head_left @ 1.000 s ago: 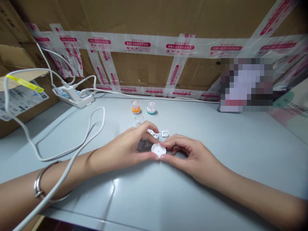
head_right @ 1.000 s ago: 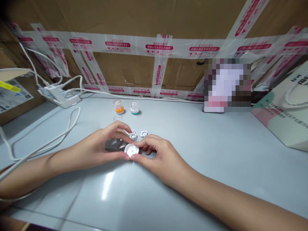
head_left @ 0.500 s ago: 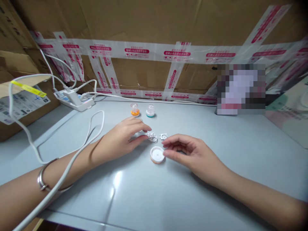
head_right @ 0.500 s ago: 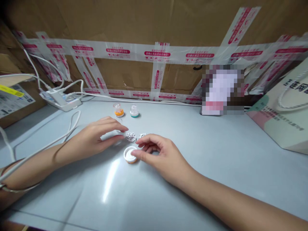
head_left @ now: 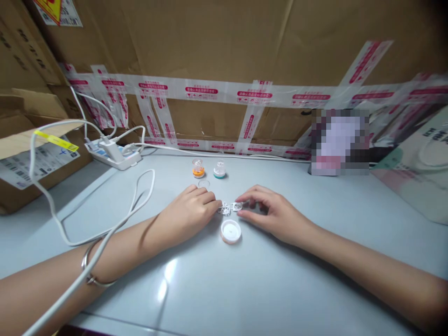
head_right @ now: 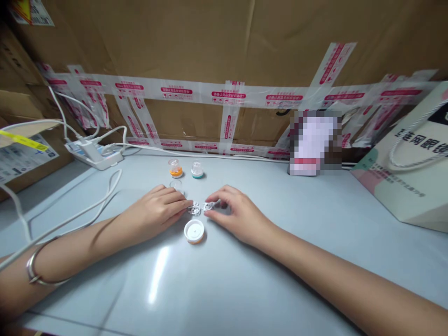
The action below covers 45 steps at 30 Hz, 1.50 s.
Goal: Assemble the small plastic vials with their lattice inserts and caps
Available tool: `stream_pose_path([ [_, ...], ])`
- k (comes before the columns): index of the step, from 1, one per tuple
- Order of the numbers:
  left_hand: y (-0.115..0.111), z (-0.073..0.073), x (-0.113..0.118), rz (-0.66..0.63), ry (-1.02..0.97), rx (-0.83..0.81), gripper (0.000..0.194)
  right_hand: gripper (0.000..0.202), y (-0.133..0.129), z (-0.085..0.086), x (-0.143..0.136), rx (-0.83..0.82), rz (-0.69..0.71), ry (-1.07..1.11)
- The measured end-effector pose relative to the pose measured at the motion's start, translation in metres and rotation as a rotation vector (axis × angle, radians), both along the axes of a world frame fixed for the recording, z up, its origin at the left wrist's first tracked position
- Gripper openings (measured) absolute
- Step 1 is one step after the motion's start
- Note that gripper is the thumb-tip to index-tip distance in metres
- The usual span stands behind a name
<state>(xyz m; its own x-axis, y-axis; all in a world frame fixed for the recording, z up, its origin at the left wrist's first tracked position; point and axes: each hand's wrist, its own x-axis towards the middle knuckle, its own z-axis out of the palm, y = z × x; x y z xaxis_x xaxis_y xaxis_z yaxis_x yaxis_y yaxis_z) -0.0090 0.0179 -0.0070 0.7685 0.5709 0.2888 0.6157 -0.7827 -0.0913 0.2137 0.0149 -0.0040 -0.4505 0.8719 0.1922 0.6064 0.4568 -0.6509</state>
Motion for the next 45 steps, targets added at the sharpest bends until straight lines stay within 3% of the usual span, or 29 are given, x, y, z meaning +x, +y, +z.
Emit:
stream_pose_path([
  [7,-0.001,0.001,0.000,0.064,-0.123,-0.093,0.018,0.015,0.006,-0.002,-0.016,0.180,0.157,-0.118],
  [12,-0.004,0.008,-0.001,0.102,-0.350,-0.241,0.016,0.009,0.007,-0.006,-0.017,0.260,0.168,-0.145],
  [15,-0.002,0.011,-0.002,0.130,-0.511,-0.386,0.013,0.006,0.008,-0.005,-0.016,0.246,0.185,-0.037],
  [18,0.001,0.014,-0.002,0.178,-0.711,-0.648,0.014,0.004,0.009,0.002,-0.016,0.087,0.183,0.164],
  [22,0.004,0.017,0.002,0.225,-0.971,-0.987,0.014,0.012,0.008,0.013,-0.014,-0.255,0.107,0.363],
  [26,0.002,0.018,0.005,0.274,-1.089,-1.199,0.010,0.013,0.004,0.019,-0.014,-0.460,0.167,0.517],
  [32,-0.010,0.023,0.008,0.193,-1.186,-1.466,0.010,0.013,0.002,0.028,-0.019,-0.646,0.182,0.628],
  [36,-0.012,0.024,0.010,0.191,-1.207,-1.479,0.015,0.016,0.001,0.026,-0.019,-0.788,0.059,0.693],
  [40,-0.013,0.022,0.011,0.172,-1.165,-1.373,0.016,0.019,0.000,0.021,-0.019,-0.854,0.015,0.772],
  [45,-0.018,0.020,0.009,0.132,-0.955,-0.973,0.016,0.016,-0.002,0.018,-0.021,-0.865,-0.021,0.812],
])
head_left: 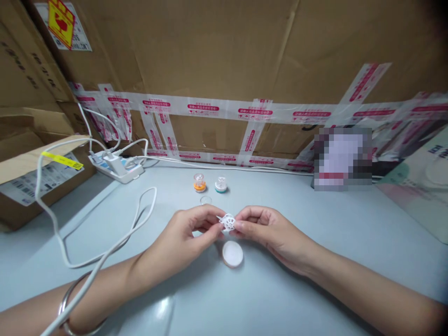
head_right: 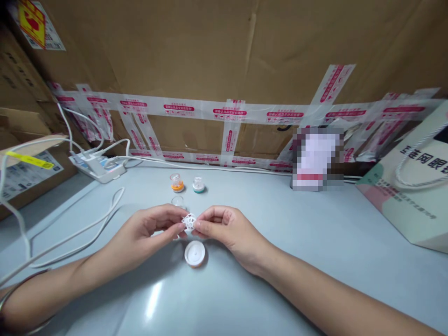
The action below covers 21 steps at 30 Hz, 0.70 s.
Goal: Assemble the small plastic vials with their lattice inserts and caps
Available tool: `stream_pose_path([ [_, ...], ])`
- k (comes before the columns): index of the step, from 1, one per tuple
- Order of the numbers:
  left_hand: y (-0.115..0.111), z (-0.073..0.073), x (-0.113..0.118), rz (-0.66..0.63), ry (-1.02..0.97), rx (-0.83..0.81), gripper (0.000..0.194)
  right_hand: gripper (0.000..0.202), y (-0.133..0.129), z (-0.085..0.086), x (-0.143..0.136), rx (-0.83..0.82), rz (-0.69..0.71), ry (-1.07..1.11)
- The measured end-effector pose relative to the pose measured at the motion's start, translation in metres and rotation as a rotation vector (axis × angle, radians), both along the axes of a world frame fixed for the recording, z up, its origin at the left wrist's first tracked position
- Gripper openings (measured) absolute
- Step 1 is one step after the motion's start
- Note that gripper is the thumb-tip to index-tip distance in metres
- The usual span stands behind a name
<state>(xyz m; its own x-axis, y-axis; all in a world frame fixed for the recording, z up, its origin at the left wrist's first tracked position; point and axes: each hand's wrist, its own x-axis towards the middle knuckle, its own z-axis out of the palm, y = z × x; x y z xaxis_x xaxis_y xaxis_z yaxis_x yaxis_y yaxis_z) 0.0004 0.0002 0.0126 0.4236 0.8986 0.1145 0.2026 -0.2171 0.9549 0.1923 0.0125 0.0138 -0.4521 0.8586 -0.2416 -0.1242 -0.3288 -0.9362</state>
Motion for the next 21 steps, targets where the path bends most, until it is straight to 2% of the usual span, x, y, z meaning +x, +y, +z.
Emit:
stream_pose_path([
  [3,-0.002,-0.002,-0.002,0.027,0.172,0.247,0.026,0.015,-0.001,-0.002,-0.002,0.016,-0.034,-0.014],
  [7,-0.001,-0.010,-0.003,0.062,0.275,0.460,0.036,0.016,-0.006,-0.003,-0.006,0.059,-0.077,-0.064],
  [12,0.001,-0.019,-0.001,0.088,0.332,0.741,0.028,0.012,-0.013,-0.002,-0.011,0.158,-0.103,-0.143],
  [17,-0.002,-0.014,-0.002,0.032,0.387,0.941,0.024,0.013,-0.019,0.001,-0.013,0.219,-0.098,-0.129],
  [21,-0.003,-0.004,-0.005,0.054,0.375,1.014,0.024,0.019,-0.022,0.007,-0.012,0.152,-0.121,-0.048],
])
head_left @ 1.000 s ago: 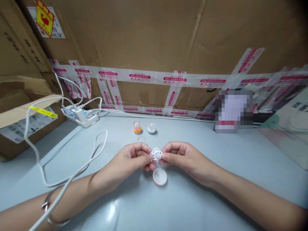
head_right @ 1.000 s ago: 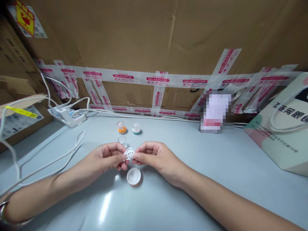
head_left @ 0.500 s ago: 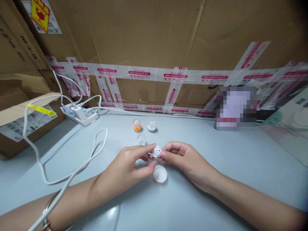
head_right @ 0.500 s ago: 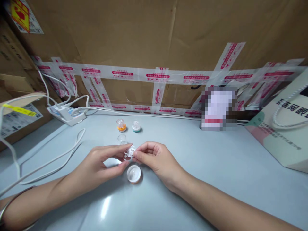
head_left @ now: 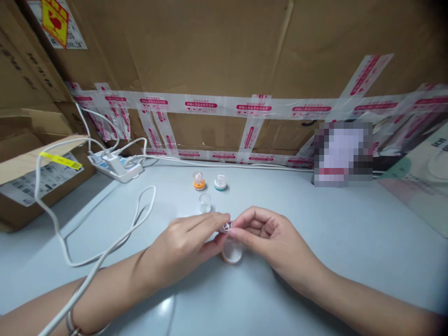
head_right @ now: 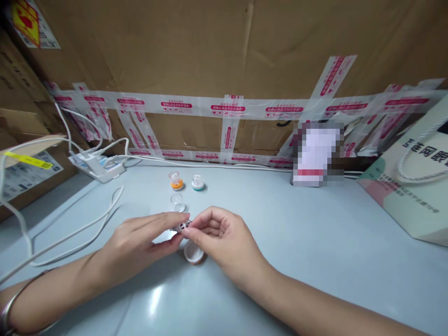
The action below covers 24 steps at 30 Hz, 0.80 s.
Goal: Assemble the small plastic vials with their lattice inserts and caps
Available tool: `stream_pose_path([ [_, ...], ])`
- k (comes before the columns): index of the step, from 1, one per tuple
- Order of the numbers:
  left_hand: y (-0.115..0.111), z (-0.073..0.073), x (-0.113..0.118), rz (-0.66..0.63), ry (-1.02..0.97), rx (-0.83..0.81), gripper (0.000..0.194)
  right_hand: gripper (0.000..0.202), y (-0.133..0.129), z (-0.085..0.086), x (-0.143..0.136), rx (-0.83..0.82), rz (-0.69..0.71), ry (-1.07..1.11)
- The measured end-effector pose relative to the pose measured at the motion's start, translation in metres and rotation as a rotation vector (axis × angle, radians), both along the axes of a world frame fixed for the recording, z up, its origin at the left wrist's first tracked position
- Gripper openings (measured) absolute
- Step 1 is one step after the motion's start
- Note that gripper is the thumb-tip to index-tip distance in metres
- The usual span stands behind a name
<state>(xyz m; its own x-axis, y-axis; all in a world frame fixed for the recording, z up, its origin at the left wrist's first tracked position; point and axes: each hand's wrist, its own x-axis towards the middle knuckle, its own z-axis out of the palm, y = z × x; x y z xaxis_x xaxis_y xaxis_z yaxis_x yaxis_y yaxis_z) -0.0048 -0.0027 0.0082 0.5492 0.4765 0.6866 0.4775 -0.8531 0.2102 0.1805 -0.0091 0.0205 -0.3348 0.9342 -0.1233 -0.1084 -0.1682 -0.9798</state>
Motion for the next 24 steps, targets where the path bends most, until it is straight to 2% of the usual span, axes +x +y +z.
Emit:
stream_pose_path([
  [2,0.001,0.006,-0.001,0.004,-0.056,0.008,0.023,0.021,0.000,0.002,0.001,-0.074,0.010,0.093],
  [5,0.001,0.013,-0.002,-0.057,-0.086,0.002,0.025,0.019,0.001,0.002,0.003,-0.218,0.135,0.247],
  [9,-0.001,0.013,-0.002,-0.171,-0.038,-0.025,0.030,0.019,-0.001,-0.003,0.003,-0.334,0.294,0.392],
  [16,0.000,0.006,-0.001,-0.120,0.002,-0.086,0.029,0.025,-0.004,-0.008,0.003,-0.336,0.248,0.400],
  [24,0.000,0.000,0.000,-0.074,-0.026,-0.177,0.028,0.017,-0.001,-0.009,0.002,-0.325,0.222,0.391],
])
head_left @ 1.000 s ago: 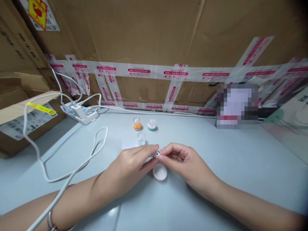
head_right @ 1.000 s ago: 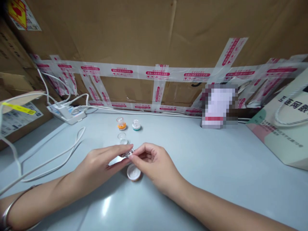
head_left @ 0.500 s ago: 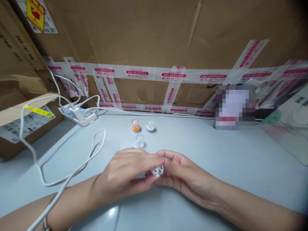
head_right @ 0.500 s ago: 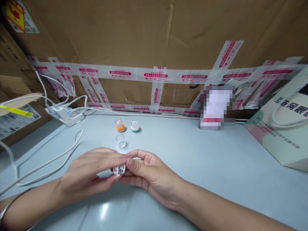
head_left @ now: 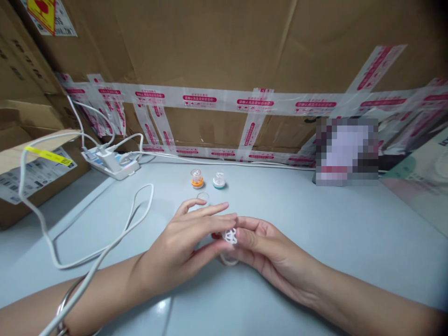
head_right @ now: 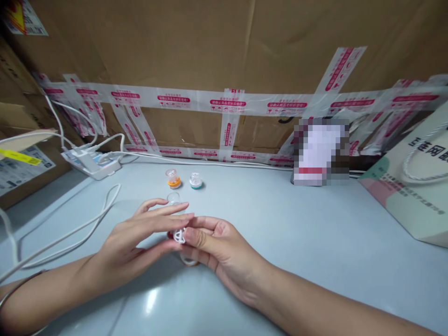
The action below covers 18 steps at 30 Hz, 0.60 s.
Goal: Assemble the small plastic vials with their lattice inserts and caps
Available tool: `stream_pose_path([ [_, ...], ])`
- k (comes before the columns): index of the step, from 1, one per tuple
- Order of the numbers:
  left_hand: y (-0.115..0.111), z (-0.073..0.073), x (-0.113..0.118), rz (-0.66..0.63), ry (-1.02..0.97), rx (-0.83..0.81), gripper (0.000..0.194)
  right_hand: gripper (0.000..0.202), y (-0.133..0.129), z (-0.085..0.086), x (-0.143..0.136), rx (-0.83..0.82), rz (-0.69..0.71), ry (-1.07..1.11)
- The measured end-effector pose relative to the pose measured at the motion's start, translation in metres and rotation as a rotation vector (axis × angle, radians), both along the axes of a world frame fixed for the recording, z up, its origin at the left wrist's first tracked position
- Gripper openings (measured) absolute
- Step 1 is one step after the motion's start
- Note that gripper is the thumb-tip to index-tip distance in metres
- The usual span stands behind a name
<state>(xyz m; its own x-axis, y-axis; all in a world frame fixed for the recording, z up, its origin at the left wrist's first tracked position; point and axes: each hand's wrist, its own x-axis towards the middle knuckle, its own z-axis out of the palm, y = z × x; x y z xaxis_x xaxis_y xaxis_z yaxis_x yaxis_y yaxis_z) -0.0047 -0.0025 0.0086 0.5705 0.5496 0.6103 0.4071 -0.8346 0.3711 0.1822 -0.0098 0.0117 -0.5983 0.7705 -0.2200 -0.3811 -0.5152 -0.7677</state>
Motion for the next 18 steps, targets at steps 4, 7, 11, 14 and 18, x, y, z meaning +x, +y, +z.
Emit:
stream_pose_path([
  [4,-0.0010,0.0012,0.0020,-0.015,-0.082,0.022,0.029,0.014,0.0004,-0.0034,0.0010,-0.021,-0.019,-0.004],
  [7,-0.0025,0.0029,0.0037,-0.004,-0.123,0.034,0.029,0.015,0.0004,-0.0041,0.0013,-0.032,-0.024,-0.013],
  [11,-0.0047,0.0045,0.0055,0.013,-0.132,0.035,0.033,0.017,0.0000,-0.0043,0.0011,-0.038,-0.028,-0.017],
  [14,-0.0056,0.0056,0.0065,0.021,-0.138,0.037,0.028,0.016,-0.0003,-0.0053,0.0016,-0.045,-0.033,-0.024],
  [18,-0.0055,0.0059,0.0068,0.010,-0.142,0.051,0.023,0.018,-0.0008,-0.0062,0.0026,-0.050,-0.032,-0.048],
])
